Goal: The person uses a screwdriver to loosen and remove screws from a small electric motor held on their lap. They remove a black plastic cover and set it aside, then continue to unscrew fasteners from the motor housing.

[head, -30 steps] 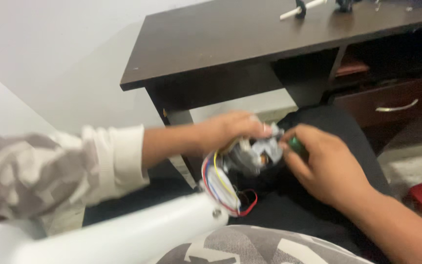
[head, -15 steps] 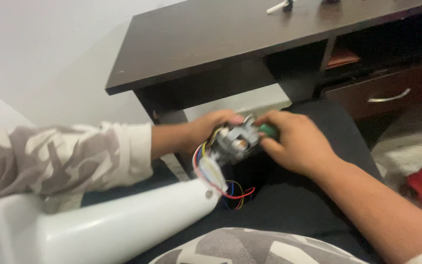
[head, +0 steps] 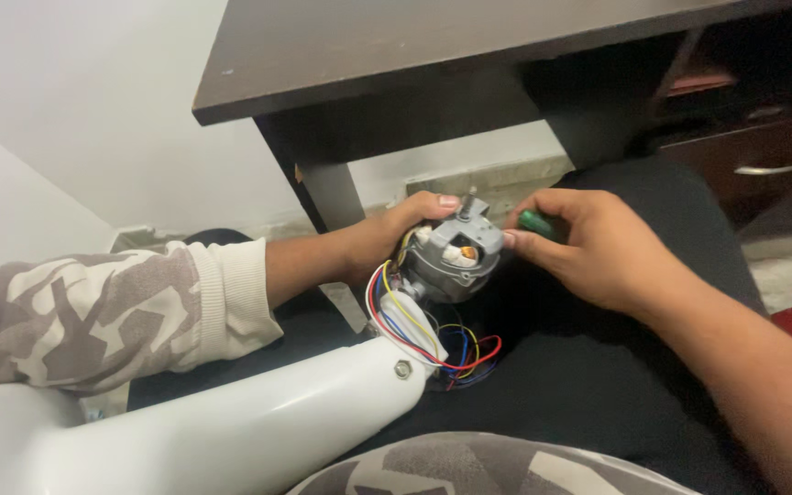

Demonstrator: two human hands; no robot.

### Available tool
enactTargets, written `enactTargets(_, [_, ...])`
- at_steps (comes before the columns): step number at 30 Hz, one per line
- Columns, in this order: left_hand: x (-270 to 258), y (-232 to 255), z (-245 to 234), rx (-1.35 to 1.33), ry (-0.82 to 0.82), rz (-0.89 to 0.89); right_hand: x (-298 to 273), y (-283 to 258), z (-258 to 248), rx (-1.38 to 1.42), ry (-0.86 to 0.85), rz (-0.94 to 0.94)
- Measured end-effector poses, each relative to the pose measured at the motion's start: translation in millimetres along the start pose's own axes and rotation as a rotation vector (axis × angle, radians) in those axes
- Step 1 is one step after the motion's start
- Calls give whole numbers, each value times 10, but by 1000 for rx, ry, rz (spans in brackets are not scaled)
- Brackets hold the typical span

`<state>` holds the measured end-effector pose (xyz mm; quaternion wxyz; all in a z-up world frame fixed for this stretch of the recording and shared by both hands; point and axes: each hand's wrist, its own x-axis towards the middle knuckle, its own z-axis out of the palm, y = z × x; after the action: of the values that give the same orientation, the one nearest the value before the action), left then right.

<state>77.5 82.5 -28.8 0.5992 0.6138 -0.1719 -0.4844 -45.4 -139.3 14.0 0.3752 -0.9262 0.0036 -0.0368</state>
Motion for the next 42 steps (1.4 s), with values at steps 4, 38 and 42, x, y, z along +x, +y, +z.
enactTargets(4, [75,-67,-79,103,-92,71,23,-2,-2,-27,-22,82])
enactTargets(38, [241,-179,-468,113,-247,58,219,196,141,-510,-188,85])
enactTargets(42, [230,-160,-482,117,-293,77,195,209,147,-467,-131,37])
